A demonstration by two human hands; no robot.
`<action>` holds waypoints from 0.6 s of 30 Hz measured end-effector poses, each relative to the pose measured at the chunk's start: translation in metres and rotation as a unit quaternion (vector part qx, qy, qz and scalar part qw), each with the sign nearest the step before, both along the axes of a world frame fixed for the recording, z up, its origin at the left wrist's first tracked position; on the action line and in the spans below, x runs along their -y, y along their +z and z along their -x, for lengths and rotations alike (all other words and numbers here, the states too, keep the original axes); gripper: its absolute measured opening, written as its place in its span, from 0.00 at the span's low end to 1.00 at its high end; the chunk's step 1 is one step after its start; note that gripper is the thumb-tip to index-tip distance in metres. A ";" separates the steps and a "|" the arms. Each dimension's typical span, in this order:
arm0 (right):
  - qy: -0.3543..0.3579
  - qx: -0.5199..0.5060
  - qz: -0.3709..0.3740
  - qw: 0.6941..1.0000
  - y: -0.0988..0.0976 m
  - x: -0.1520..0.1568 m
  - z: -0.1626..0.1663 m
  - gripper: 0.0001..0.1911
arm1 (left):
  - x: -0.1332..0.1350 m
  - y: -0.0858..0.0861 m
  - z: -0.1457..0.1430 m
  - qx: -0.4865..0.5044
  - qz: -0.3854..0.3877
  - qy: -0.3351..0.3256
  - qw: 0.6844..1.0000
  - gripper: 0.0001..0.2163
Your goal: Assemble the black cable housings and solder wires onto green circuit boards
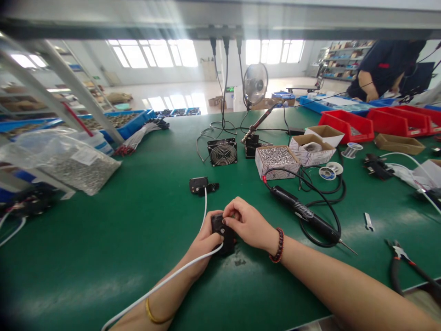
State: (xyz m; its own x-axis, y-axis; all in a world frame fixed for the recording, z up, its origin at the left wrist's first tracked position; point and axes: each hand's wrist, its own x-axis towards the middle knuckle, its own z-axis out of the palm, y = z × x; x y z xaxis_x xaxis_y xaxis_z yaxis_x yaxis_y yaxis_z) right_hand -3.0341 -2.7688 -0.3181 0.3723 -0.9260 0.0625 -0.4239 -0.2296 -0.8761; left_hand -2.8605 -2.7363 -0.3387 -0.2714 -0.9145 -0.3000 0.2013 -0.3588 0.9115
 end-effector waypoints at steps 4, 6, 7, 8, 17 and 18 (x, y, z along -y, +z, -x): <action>0.001 -0.120 0.020 0.993 0.008 0.025 0.025 0.12 | 0.000 0.006 -0.001 -0.058 -0.032 0.023 0.998 0.27; 0.008 -0.194 0.037 0.980 0.013 0.039 0.035 0.10 | 0.002 0.008 -0.001 -0.094 -0.050 0.060 0.992 0.27; 0.016 -0.229 0.044 0.972 0.015 0.044 0.036 0.09 | 0.002 0.009 -0.001 -0.105 -0.055 0.075 0.990 0.27; 0.029 -0.260 0.049 0.964 0.015 0.048 0.035 0.09 | 0.003 0.010 -0.001 -0.110 -0.057 0.083 0.989 0.26; 0.092 -0.377 0.033 0.921 0.005 0.062 -0.005 0.06 | 0.002 0.005 0.002 -0.094 -0.045 0.085 0.991 0.28; 0.087 -0.369 0.027 0.925 0.006 0.063 -0.003 0.07 | 0.002 0.004 0.002 -0.090 -0.045 0.084 0.991 0.28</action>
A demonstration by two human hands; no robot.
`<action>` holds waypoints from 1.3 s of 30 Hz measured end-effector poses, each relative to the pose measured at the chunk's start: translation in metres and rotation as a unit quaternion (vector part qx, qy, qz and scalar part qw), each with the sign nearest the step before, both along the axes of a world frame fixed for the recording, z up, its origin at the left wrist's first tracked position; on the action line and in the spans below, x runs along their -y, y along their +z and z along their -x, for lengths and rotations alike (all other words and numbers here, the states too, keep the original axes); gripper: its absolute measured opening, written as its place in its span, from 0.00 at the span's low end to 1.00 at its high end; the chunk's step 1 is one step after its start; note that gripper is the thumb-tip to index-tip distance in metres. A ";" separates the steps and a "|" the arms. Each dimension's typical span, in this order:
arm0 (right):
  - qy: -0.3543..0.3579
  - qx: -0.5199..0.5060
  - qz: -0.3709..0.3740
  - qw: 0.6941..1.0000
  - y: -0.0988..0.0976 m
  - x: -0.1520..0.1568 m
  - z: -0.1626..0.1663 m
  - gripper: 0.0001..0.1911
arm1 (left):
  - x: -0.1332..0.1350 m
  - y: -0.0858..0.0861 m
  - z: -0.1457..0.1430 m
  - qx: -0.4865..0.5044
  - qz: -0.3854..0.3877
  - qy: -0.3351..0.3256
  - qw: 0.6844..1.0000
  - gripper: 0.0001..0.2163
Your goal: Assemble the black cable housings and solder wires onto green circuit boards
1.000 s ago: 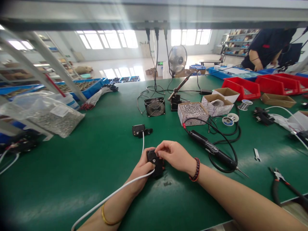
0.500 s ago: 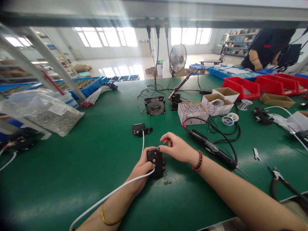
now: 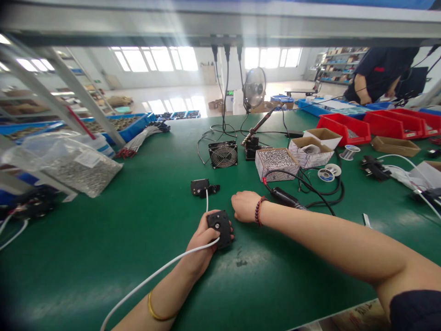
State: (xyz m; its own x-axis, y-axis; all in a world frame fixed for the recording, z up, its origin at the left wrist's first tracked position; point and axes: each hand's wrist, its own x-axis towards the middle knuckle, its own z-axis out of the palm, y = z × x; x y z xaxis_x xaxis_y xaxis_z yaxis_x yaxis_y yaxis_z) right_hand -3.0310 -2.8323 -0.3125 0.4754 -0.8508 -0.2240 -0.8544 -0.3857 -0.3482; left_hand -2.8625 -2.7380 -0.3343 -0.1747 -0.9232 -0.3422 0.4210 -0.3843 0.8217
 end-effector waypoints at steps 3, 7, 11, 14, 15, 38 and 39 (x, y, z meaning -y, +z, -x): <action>-0.020 0.054 -0.027 0.998 0.005 0.002 0.011 0.08 | 0.000 -0.001 0.001 0.010 0.000 -0.007 1.000 0.29; -0.039 0.189 -0.094 0.977 0.007 -0.004 0.024 0.03 | 0.002 -0.005 0.003 0.013 0.000 -0.013 1.000 0.28; -0.070 0.329 -0.136 0.932 0.001 -0.019 0.024 0.07 | 0.005 -0.012 0.003 0.023 -0.001 -0.019 1.000 0.29; -0.079 0.397 -0.150 0.902 0.001 -0.032 0.020 0.11 | 0.005 -0.013 0.002 0.035 0.001 -0.024 0.999 0.29; -0.078 0.412 -0.151 0.895 0.003 -0.036 0.018 0.12 | 0.005 -0.012 0.002 0.038 0.003 -0.026 0.999 0.28; -0.076 0.455 -0.129 0.878 -0.007 -0.056 -0.008 0.07 | -0.001 -0.004 0.002 0.052 0.052 -0.053 0.996 0.24; -0.080 0.458 -0.130 0.876 -0.008 -0.056 -0.008 0.08 | -0.001 -0.004 0.002 0.054 0.055 -0.053 0.996 0.24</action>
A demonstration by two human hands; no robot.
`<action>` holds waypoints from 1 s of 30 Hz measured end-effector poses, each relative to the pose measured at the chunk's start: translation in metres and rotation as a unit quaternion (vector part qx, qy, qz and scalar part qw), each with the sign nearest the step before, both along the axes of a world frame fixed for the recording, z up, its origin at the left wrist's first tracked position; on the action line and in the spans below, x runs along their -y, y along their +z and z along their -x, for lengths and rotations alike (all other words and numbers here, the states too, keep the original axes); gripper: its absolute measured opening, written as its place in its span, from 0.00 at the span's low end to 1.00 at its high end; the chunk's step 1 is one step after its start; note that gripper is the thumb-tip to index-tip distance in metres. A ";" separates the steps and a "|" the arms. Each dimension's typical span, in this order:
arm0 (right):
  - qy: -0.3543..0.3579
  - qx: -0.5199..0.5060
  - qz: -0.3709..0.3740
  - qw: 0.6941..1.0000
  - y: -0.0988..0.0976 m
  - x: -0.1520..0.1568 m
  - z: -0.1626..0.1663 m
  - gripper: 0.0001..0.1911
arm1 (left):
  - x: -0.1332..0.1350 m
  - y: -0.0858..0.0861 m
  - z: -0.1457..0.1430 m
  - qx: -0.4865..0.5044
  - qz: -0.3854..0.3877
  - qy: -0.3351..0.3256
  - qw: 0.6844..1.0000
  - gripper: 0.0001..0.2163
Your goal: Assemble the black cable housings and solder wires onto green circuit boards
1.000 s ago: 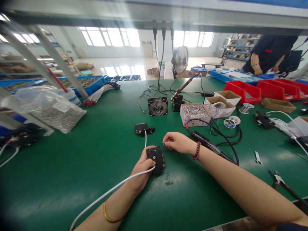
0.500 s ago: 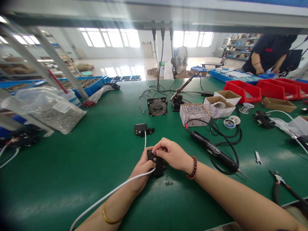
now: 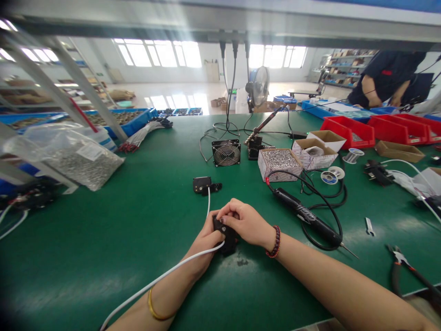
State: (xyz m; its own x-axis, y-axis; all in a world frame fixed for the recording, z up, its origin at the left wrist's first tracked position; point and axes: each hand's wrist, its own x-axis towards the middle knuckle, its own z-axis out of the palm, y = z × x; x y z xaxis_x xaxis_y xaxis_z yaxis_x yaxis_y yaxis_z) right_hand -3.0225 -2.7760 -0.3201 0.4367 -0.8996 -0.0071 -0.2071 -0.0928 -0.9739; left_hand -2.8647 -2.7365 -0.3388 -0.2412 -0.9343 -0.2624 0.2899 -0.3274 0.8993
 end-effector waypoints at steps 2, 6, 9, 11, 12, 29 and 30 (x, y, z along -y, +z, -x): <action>-0.006 0.008 -0.011 1.000 0.000 0.000 0.001 0.13 | 0.000 0.001 0.000 0.001 0.000 -0.003 1.000 0.24; 0.002 0.032 -0.049 0.998 0.002 0.000 0.006 0.24 | 0.000 0.005 -0.001 -0.048 -0.043 -0.013 0.998 0.26; 0.011 0.036 -0.069 0.997 0.000 -0.002 0.010 0.28 | 0.001 0.008 -0.001 -0.078 -0.077 -0.005 0.994 0.27; 0.013 0.032 -0.078 0.996 -0.003 -0.004 0.010 0.29 | 0.002 0.009 -0.001 -0.084 -0.082 0.001 0.993 0.27; 0.015 0.031 -0.082 0.996 -0.004 -0.004 0.010 0.29 | 0.002 0.009 0.000 -0.088 -0.082 0.002 0.993 0.27; 0.032 0.046 -0.098 0.994 -0.005 -0.007 0.007 0.29 | 0.002 0.006 -0.004 -0.179 -0.104 0.006 0.978 0.25; 0.030 0.043 -0.094 0.994 -0.005 -0.008 0.006 0.29 | 0.002 0.006 -0.002 -0.168 -0.111 0.020 0.979 0.24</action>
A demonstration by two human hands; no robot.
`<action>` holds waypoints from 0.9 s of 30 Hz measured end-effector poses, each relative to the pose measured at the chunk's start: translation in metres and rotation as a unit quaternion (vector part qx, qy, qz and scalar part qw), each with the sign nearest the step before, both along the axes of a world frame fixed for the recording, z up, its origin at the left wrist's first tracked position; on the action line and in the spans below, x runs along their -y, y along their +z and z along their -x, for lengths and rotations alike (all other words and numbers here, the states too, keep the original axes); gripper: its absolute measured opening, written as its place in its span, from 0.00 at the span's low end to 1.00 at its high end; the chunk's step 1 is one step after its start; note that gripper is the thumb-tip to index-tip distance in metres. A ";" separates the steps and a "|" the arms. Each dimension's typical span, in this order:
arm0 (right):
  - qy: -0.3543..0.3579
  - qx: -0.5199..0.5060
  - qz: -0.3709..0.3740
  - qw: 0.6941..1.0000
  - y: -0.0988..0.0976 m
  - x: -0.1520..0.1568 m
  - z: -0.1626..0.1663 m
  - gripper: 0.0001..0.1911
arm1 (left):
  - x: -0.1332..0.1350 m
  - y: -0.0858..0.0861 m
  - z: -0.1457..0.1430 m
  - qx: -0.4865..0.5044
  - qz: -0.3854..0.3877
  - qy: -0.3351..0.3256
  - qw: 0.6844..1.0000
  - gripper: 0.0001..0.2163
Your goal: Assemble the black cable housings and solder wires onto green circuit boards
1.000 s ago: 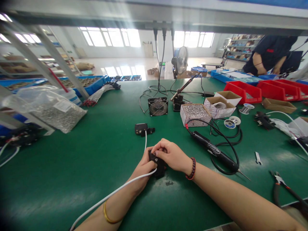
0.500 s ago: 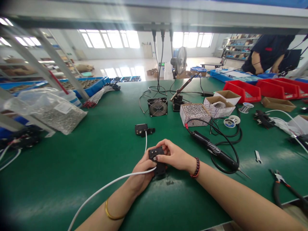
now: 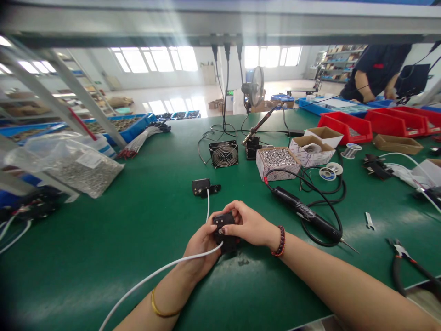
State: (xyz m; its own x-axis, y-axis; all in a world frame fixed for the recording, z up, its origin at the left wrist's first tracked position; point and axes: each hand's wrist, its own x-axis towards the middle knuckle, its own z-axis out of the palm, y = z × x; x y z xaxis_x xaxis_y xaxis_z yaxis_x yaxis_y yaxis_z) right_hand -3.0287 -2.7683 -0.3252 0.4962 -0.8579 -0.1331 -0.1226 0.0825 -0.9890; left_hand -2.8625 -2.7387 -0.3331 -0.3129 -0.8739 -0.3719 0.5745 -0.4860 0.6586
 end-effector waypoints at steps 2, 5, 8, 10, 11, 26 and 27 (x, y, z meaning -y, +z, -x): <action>-0.004 -0.010 0.010 1.000 -0.001 0.000 -0.002 0.28 | 0.001 0.000 0.002 0.014 -0.010 0.021 1.000 0.23; -0.012 -0.033 0.029 0.999 -0.001 0.000 -0.003 0.27 | 0.003 0.000 0.003 0.016 -0.012 0.037 0.999 0.20; -0.016 -0.064 0.051 0.997 -0.002 0.002 -0.004 0.25 | 0.004 0.000 0.002 0.015 -0.013 0.041 0.999 0.19; -0.007 -0.084 0.065 0.994 -0.003 0.004 -0.005 0.24 | 0.004 0.000 0.002 0.015 -0.013 0.040 0.999 0.19; -0.001 -0.095 0.071 0.993 -0.003 0.004 -0.005 0.23 | 0.004 0.000 0.002 0.015 -0.012 0.038 0.999 0.19; -0.186 -0.388 0.269 0.862 0.085 0.126 0.096 0.17 | 0.004 -0.001 -0.004 0.041 0.014 0.058 0.997 0.16; -0.195 -0.403 0.274 0.851 0.083 0.131 0.097 0.17 | 0.004 0.000 -0.004 0.043 0.011 0.061 0.997 0.16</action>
